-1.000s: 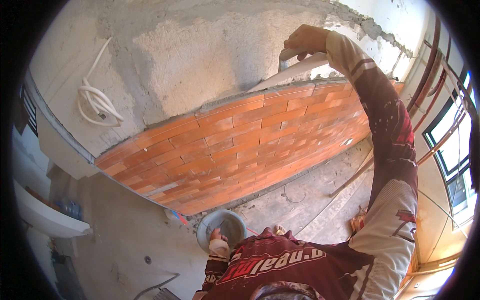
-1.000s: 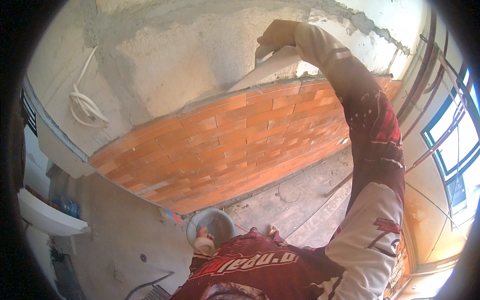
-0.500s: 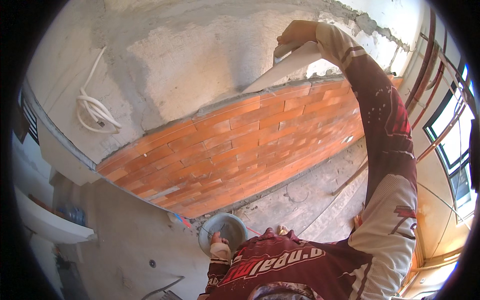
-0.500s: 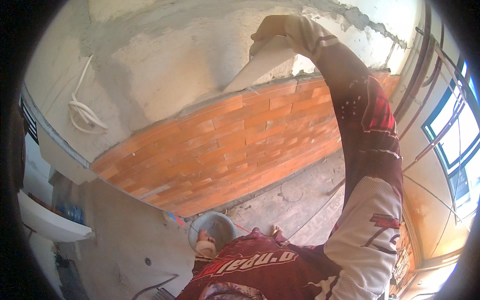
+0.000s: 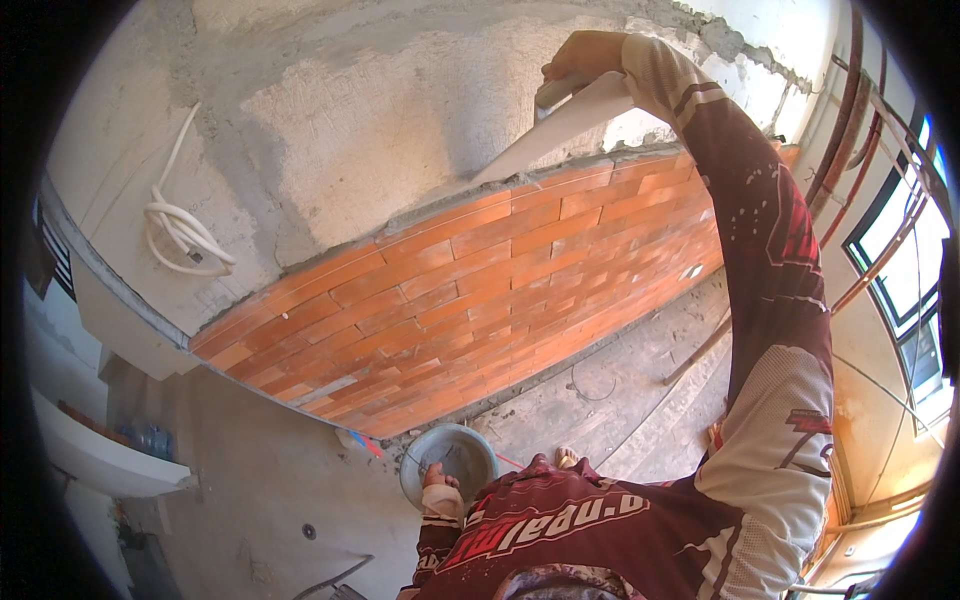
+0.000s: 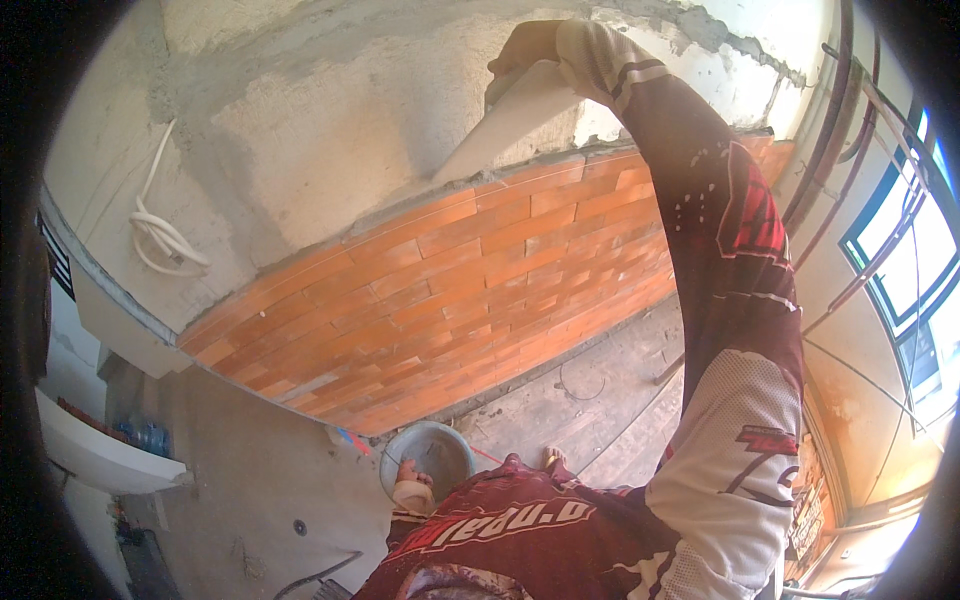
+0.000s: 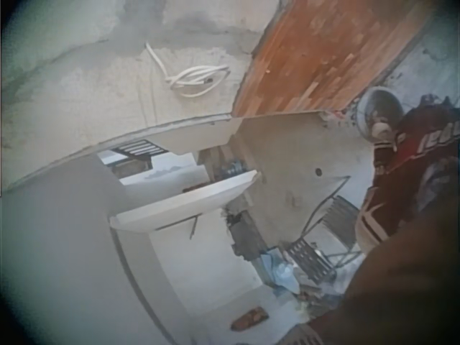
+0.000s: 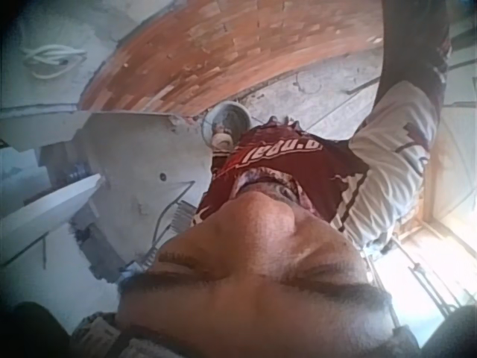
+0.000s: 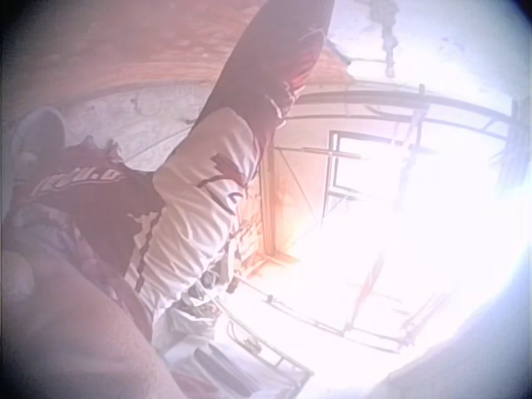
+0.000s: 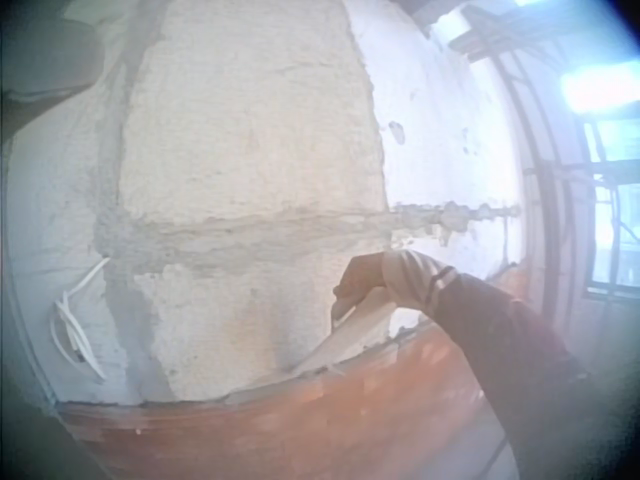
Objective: The person scoops plaster from a bucket using a trowel and applies it to a brick wall, smoothing the surface with a trowel. The person repeatedly scoops and spreads the plaster across the wall area.
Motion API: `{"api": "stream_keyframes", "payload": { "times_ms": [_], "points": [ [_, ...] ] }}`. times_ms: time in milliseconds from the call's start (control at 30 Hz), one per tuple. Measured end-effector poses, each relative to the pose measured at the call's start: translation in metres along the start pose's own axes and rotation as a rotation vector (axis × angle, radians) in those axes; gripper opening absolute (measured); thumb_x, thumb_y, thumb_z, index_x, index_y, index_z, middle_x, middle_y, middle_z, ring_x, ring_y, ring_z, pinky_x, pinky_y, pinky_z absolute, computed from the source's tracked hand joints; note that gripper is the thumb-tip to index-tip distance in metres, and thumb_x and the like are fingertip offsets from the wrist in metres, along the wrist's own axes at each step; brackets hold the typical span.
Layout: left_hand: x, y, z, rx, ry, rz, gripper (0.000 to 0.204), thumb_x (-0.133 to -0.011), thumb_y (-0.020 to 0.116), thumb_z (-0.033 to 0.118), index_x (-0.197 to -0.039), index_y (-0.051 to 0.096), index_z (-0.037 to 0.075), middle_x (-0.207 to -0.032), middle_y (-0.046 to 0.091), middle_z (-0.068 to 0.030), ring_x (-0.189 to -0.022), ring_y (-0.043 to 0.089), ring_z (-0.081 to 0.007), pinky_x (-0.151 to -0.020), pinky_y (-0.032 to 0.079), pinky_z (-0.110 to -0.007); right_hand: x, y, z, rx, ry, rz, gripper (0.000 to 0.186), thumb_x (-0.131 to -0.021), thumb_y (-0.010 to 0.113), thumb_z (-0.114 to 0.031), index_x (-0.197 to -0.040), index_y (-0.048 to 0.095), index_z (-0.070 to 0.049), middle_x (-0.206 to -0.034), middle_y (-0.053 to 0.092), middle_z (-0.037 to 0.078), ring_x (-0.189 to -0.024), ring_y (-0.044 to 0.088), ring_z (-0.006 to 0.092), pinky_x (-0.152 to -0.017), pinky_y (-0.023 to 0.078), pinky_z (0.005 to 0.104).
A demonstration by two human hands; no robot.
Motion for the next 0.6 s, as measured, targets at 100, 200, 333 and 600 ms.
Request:
{"api": "stream_keyframes", "payload": {
  "times_ms": [100, 200, 333, 600],
  "points": [
    [-0.005, -0.010, -0.001, 0.016, -0.008, 0.017, 0.020, -0.076, 0.054, 0.026, -0.076, 0.039, 0.012, -0.051, 0.031, -0.0007, -0.039, 0.037, -0.0154, -0.038, 0.038, -0.031, 0.003, 0.001, -0.013, -0.137, 0.128, -0.013, 0.026, -0.088, 0.046, -0.026, -0.094, 0.064, -0.008, -0.066, 0.061, 0.007, -0.057, 0.059, 0.0157, -0.054, 0.046, 0.0301],
    [-0.008, 0.002, -0.001, 0.003, -0.012, -0.009, 0.020, -0.076, 0.054, 0.026, -0.077, 0.040, 0.012, -0.050, 0.031, -0.0009, -0.039, 0.036, -0.0158, -0.038, 0.038, -0.031, -0.011, 0.004, 0.033, -0.081, -0.119, -0.008, 0.027, -0.089, 0.044, -0.024, -0.096, 0.064, -0.008, -0.069, 0.062, 0.006, -0.056, 0.058, 0.0159, -0.053, 0.046, 0.0308],
    [-0.007, -0.001, 0.000, -0.009, -0.048, -0.006, 0.022, -0.077, 0.052, 0.030, -0.086, 0.041, 0.014, -0.053, 0.035, -0.0015, -0.043, 0.038, -0.0167, -0.042, 0.039, -0.034, 0.020, 0.000, 0.000, -0.197, 0.182, -0.033, 0.026, -0.088, 0.045, -0.023, -0.099, 0.063, -0.007, -0.076, 0.062, 0.005, -0.058, 0.057, 0.0158, -0.053, 0.046, 0.0298],
    [-0.029, -0.022, -0.010, 0.016, -0.031, -0.021, 0.023, -0.076, 0.052, 0.032, -0.088, 0.042, 0.015, -0.049, 0.036, -0.0031, -0.040, 0.038, -0.0200, -0.042, 0.039, -0.036, 0.123, 0.031, -0.001, -0.549, 0.112, 0.314, 0.032, -0.078, 0.058, -0.029, -0.098, 0.063, -0.005, -0.083, 0.064, 0.008, -0.072, 0.060, 0.0153, -0.060, 0.045, 0.0295]
  ]
}}
Point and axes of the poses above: each hand's wrist, its own x-axis away from the middle knuckle, its own y-axis out of the palm, z = x × y, the point moved 3 cm from there along -x, towards the middle knuckle
